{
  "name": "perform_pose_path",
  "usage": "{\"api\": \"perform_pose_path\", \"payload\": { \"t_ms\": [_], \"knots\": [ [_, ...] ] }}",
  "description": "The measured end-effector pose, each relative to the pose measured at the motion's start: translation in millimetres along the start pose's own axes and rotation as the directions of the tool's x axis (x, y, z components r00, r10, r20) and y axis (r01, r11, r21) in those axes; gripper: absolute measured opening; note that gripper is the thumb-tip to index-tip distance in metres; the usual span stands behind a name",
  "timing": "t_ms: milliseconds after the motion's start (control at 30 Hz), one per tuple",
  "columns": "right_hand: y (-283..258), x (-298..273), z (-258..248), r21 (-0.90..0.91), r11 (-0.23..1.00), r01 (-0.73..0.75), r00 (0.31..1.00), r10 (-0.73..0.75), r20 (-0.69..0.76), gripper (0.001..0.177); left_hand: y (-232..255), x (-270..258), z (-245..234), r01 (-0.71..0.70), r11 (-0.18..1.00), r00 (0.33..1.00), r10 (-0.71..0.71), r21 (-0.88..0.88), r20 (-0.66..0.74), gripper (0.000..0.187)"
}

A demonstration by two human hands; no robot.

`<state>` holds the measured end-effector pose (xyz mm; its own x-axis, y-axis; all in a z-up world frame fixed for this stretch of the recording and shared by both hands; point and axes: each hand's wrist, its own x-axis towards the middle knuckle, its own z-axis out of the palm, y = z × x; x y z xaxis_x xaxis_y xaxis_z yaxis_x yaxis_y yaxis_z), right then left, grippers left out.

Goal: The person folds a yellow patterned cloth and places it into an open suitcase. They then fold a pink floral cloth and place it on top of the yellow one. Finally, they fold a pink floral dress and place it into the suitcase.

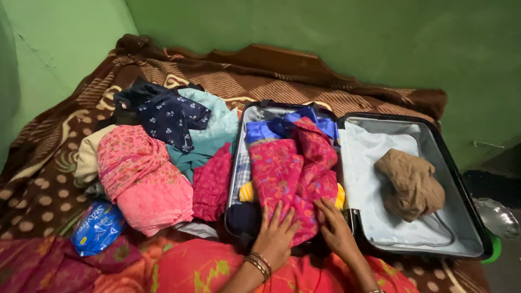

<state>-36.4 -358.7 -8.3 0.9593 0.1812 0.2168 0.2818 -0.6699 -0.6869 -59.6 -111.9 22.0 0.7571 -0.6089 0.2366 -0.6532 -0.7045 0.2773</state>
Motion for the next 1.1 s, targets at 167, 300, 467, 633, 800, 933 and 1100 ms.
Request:
{"api": "perform_pose_path", "payload": {
  "t_ms": [167,300,467,633,800,933,1100],
  "knots": [
    [-34,1,-11,-0.083,0.995,0.055,0.998,-0.053,0.031,0.087,-14,1,15,0.051,0.991,0.989,-0.068,-0.125,-0.132,0.039],
    [-44,5,-5,-0.282,0.957,0.071,0.995,-0.086,-0.041,0.084,-21,2,5,0.114,0.942,0.974,-0.169,-0.317,-0.149,0.041],
    [-32,19,-1,-0.319,0.947,0.026,0.973,-0.097,-0.209,0.068,-31,-5,-20,0.066,0.847,0.956,-0.206,-0.527,-0.21,0.044],
    [-13,39,8,-0.345,0.938,-0.044,0.947,-0.071,-0.312,0.064,-52,-20,-46,0.009,0.785,0.948,-0.204,-0.619,-0.246,0.045],
    [-6,63,-5,-0.367,0.921,-0.129,0.94,-0.004,-0.341,0.058,-73,-32,-58,0.112,0.755,0.909,-0.341,-0.646,-0.241,0.046],
    [-21,75,-28,-0.265,0.958,-0.108,0.88,-0.031,-0.473,0.05,-82,-29,-73,0.21,0.735,0.836,-0.477,-0.645,-0.271,0.051],
    [-63,74,-68,-0.056,0.998,0.009,0.783,-0.042,-0.621,0.043,-68,-15,-106,0.162,0.806,0.787,-0.454,-0.57,-0.417,0.05]
  ]
}}
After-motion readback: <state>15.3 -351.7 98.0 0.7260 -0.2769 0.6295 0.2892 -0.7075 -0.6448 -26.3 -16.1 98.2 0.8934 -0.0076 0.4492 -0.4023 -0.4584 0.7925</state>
